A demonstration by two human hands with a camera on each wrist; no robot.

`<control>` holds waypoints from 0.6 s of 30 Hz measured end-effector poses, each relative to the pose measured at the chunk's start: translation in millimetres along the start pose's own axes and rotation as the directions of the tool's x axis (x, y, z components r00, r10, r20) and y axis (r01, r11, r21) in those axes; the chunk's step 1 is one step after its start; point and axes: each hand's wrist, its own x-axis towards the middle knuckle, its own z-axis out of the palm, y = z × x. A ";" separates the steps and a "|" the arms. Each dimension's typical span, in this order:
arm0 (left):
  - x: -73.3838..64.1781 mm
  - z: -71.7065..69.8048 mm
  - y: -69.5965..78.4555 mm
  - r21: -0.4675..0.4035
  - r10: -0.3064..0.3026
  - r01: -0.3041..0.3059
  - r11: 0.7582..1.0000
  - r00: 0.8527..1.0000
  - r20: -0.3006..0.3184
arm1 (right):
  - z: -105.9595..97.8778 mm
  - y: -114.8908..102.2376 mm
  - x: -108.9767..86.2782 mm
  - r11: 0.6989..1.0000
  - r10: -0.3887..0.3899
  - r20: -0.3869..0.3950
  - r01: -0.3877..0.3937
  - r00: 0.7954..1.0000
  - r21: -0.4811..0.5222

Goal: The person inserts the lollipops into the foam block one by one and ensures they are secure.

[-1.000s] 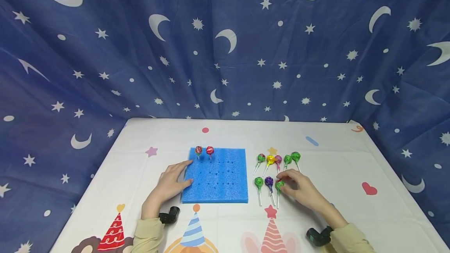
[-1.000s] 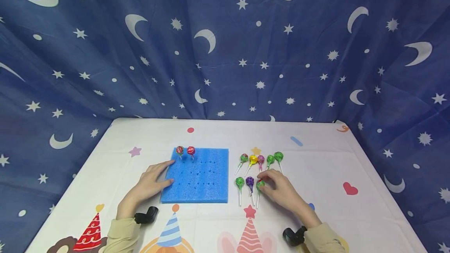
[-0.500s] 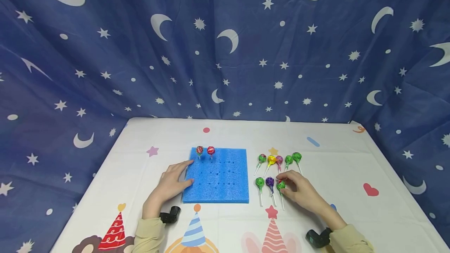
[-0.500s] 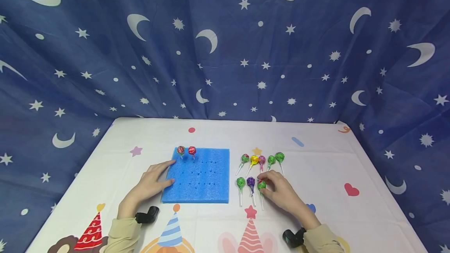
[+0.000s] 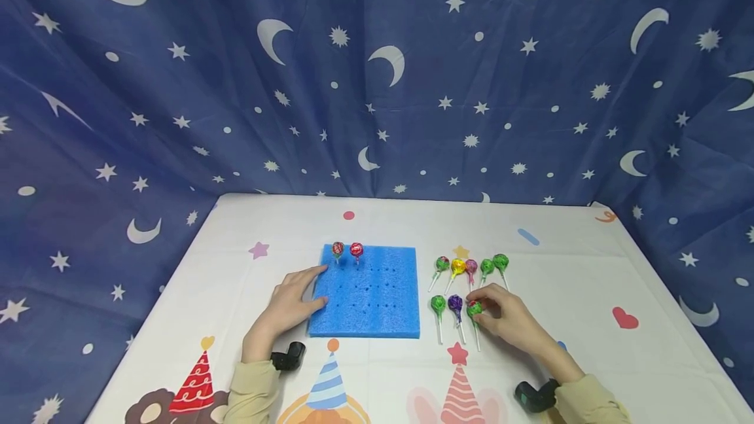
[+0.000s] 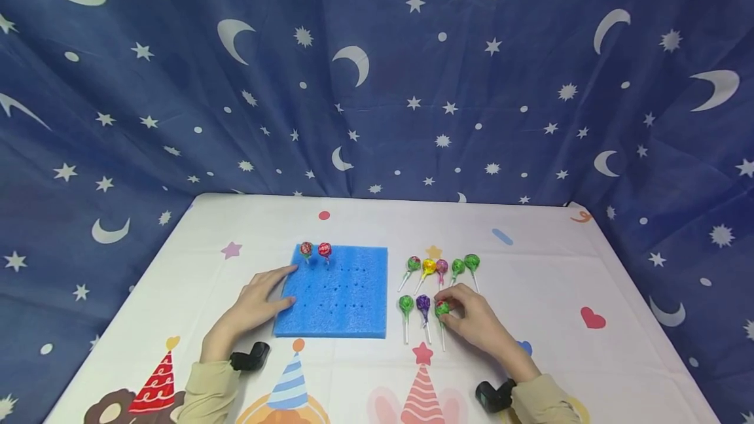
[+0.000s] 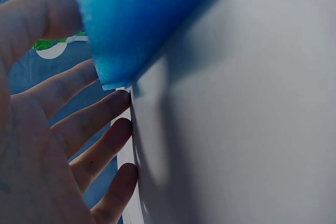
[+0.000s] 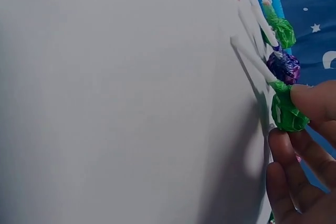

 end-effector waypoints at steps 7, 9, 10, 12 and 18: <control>0.1 -1.9 0.4 -0.003 -0.001 0.001 1.000 1.000 0.000 | -3.7 -2.2 1.4 0.999 0.015 -0.003 -0.015 1.000 0.045; 0.2 -2.1 0.3 -0.002 0.000 0.000 1.000 1.000 0.000 | -5.3 -4.2 1.9 0.998 0.027 -0.007 -0.027 1.000 0.049; 0.1 -2.1 0.2 0.000 0.001 -0.001 1.000 1.000 0.001 | -6.2 -5.3 2.2 0.998 0.030 -0.012 -0.030 0.999 0.051; 0.0 -2.0 0.1 -0.001 0.000 0.000 1.000 1.000 0.002 | -8.0 -7.9 2.9 0.998 0.034 -0.021 -0.033 0.999 0.055; 0.1 -1.0 -0.4 -0.007 -0.003 0.003 1.000 1.000 0.001 | -12.2 -14.6 7.0 0.997 -0.015 -0.053 0.019 0.998 0.077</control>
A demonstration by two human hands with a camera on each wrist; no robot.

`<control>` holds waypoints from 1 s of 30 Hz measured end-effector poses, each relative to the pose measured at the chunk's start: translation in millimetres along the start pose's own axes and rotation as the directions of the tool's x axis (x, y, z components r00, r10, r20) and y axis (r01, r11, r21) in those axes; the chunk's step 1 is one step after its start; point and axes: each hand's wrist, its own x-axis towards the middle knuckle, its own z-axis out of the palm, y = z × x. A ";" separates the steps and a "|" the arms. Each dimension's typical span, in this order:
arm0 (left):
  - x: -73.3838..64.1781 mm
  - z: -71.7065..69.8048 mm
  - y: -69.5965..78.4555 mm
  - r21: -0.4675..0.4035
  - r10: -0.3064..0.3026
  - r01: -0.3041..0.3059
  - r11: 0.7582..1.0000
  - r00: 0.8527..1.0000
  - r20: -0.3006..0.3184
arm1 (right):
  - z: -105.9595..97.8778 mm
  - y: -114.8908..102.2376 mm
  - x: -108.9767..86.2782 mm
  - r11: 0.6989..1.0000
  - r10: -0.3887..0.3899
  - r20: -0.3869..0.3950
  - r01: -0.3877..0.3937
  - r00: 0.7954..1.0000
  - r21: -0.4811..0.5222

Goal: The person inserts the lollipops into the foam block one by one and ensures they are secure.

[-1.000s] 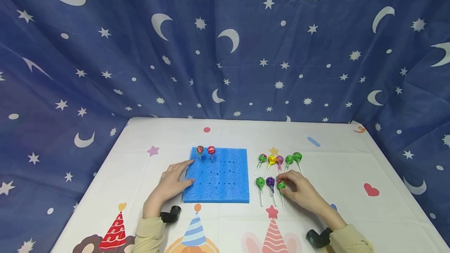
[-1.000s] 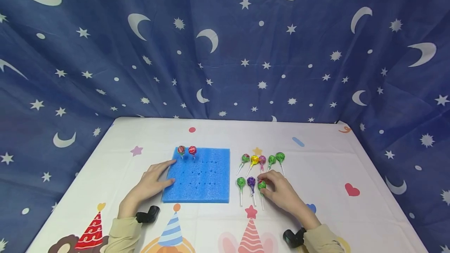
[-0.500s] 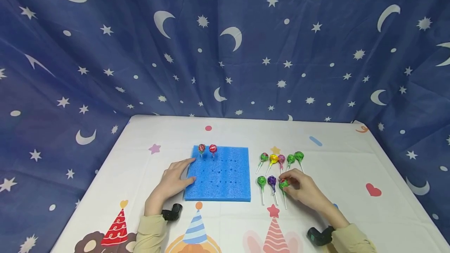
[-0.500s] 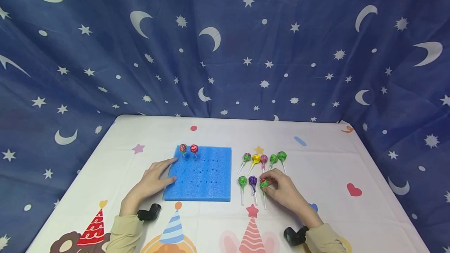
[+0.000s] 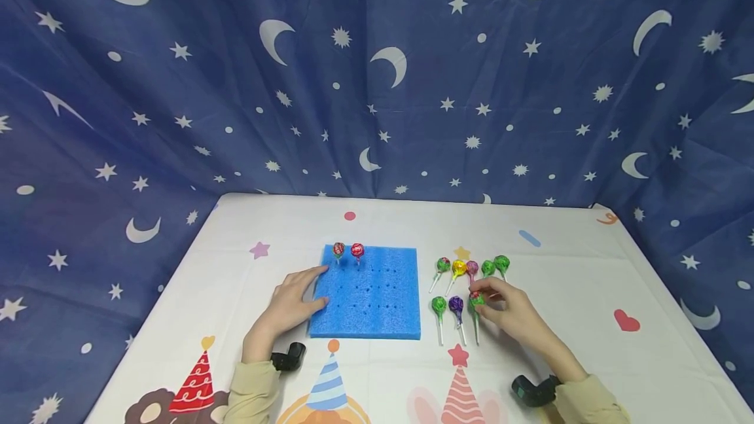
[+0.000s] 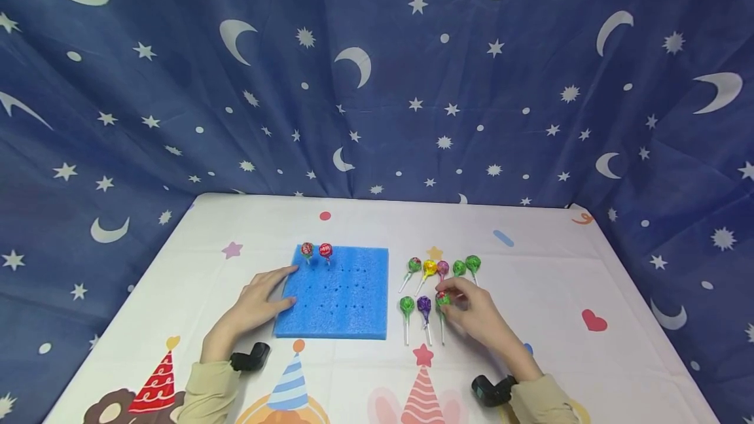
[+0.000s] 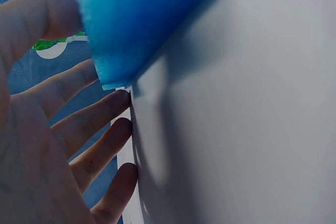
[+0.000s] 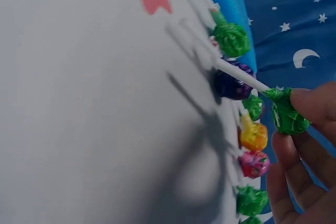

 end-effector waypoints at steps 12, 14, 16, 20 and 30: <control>0.1 1.1 0.1 -0.001 0.000 0.000 1.000 1.000 -0.005 | 3.1 -22.3 23.5 0.993 -0.089 -0.037 0.092 0.995 0.069; 0.1 1.1 0.3 -0.002 0.000 0.000 1.000 1.000 -0.007 | 5.4 -27.4 28.6 0.991 -0.097 -0.034 0.099 0.995 0.085; 0.1 1.2 0.5 0.000 0.001 -0.001 1.000 1.000 -0.007 | 8.1 -32.3 33.6 0.988 -0.110 -0.037 0.113 0.993 0.101; 0.0 1.2 0.6 0.001 0.001 -0.001 1.000 1.000 -0.003 | 13.8 -42.1 41.8 0.984 -0.120 -0.039 0.124 0.992 0.130; -1.4 0.7 1.6 0.005 0.001 -0.001 1.000 1.000 -0.011 | 28.3 -65.0 61.0 0.971 -0.166 -0.031 0.169 0.986 0.167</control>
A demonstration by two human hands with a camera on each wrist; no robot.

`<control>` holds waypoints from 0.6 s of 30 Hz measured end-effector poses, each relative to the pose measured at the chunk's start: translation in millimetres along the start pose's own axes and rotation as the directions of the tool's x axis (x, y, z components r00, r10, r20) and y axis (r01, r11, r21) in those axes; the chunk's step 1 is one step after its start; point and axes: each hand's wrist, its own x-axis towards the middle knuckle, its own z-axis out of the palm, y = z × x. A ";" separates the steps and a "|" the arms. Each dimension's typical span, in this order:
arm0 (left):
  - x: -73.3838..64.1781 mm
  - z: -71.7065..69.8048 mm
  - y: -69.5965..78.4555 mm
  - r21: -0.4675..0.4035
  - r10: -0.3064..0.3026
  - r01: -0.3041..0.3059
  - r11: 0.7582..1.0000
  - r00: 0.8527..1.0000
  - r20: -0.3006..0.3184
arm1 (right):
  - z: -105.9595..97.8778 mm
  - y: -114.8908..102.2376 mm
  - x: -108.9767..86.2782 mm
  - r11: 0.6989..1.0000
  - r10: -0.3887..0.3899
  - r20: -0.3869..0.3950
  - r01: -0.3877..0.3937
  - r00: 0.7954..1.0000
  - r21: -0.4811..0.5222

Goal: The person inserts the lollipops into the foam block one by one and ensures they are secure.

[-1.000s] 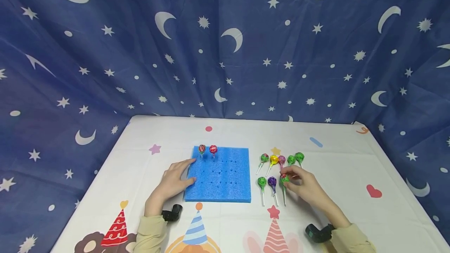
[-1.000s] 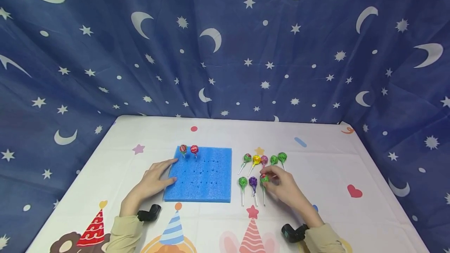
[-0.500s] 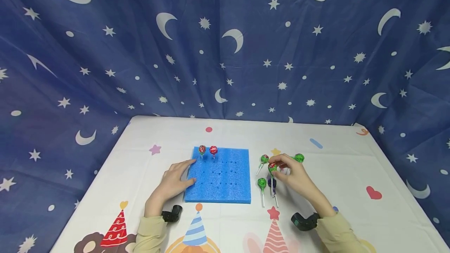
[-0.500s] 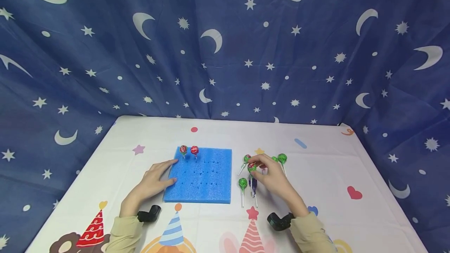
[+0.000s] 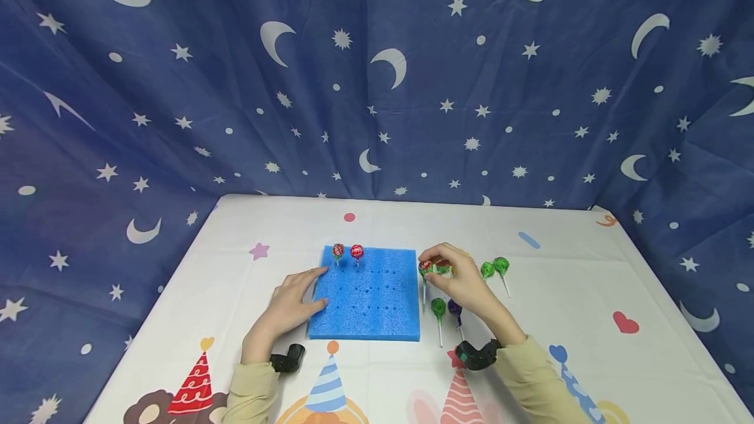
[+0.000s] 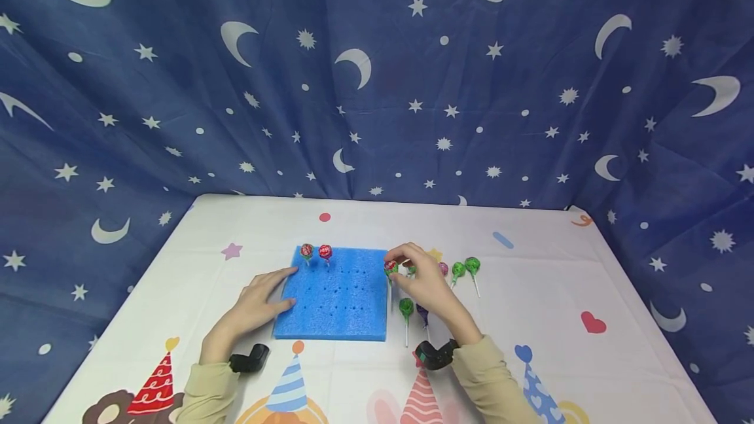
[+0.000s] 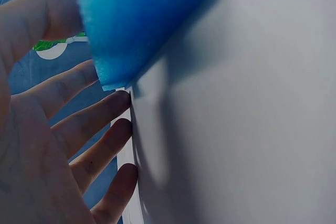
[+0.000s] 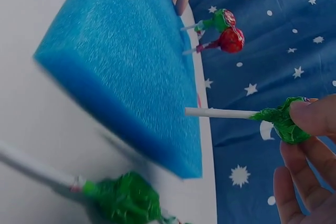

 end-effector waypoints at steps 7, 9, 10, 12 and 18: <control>-0.2 -0.6 -0.3 -0.002 -0.001 0.001 1.000 1.000 -0.003 | 11.7 -5.5 14.7 0.999 -0.027 0.009 0.027 1.000 0.030; 0.3 -0.5 -0.4 -0.004 -0.005 0.005 1.000 1.000 0.001 | 15.4 -7.0 19.6 0.999 -0.026 0.007 0.026 1.000 0.038; 0.6 -0.5 -0.8 -0.004 -0.004 0.005 1.000 1.000 0.002 | 17.6 -7.4 22.0 0.999 -0.024 0.005 0.024 1.000 0.040; 1.1 -0.3 -1.3 -0.002 -0.004 0.004 1.000 1.000 0.002 | 21.0 -8.7 26.5 0.999 -0.022 0.007 0.022 1.000 0.049; 1.3 0.1 -1.9 -0.002 -0.001 0.001 1.000 1.000 0.004 | 29.8 -10.3 39.0 0.998 -0.007 0.013 0.006 1.000 0.069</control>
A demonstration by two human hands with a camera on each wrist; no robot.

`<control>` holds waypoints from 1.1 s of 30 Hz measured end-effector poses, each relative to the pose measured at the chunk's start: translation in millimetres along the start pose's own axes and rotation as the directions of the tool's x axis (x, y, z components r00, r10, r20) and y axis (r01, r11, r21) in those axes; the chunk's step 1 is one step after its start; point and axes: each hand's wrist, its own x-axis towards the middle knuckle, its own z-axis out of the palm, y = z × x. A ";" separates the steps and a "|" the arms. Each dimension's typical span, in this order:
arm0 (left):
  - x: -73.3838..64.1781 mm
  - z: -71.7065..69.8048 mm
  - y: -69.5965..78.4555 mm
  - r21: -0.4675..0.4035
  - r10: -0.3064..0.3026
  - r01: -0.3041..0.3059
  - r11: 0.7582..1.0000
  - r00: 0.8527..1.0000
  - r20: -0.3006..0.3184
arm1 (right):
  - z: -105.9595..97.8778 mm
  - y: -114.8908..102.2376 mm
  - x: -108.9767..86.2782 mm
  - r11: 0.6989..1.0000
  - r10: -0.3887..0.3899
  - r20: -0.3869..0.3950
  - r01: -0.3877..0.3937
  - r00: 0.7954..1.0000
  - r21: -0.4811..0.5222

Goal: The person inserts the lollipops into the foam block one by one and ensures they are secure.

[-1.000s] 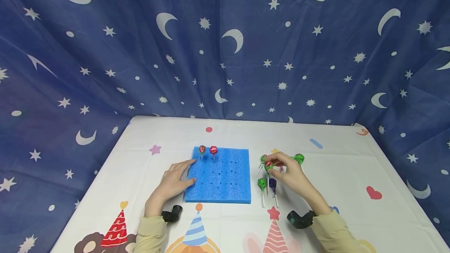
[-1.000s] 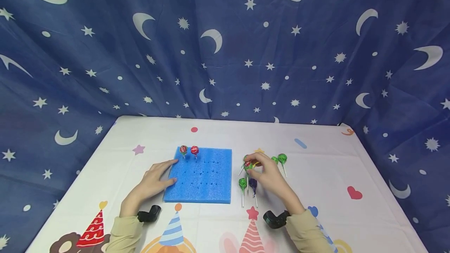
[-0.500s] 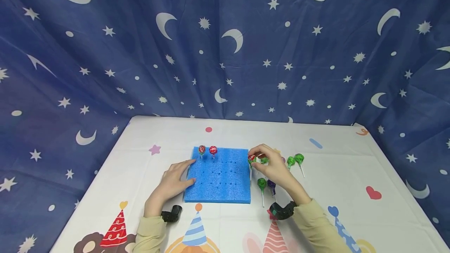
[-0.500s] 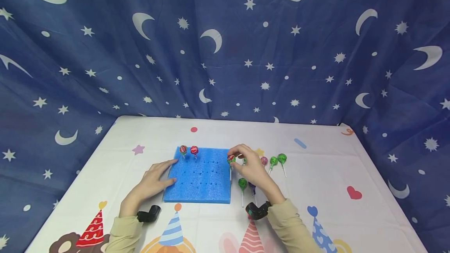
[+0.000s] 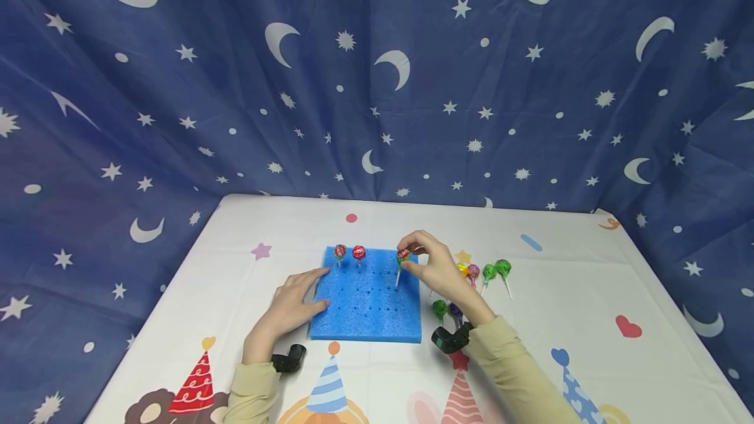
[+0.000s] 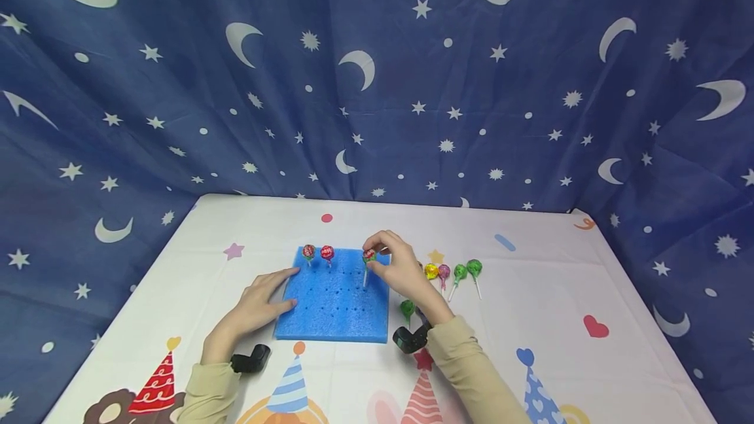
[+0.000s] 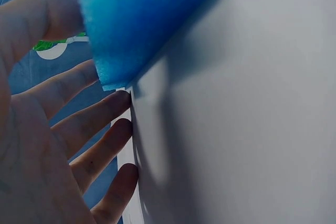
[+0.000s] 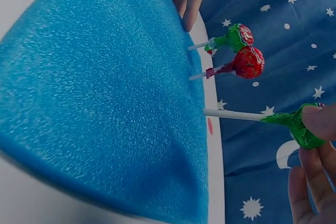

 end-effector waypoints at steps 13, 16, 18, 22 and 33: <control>-0.7 -1.2 2.7 0.006 0.004 -0.004 1.000 1.000 -0.005 | 17.2 4.4 19.1 1.000 0.014 -0.014 -0.014 1.000 0.012; -0.3 -1.7 3.0 0.012 0.007 -0.007 1.000 1.000 -0.005 | 20.7 5.7 21.9 1.000 0.017 -0.011 -0.017 1.000 0.014; 0.2 -2.0 3.3 0.011 0.002 -0.002 1.000 1.000 -0.001 | 22.4 5.9 23.1 1.000 0.022 -0.009 -0.022 1.000 0.014; 0.5 -2.3 3.8 0.012 0.003 -0.003 1.000 1.000 -0.004 | 24.7 6.6 23.8 0.999 0.033 -0.010 -0.033 0.999 0.003; -2.0 -0.8 3.0 0.006 0.001 -0.001 1.000 1.000 -0.006 | 31.6 8.1 23.6 1.000 0.019 -0.002 -0.019 1.000 -0.016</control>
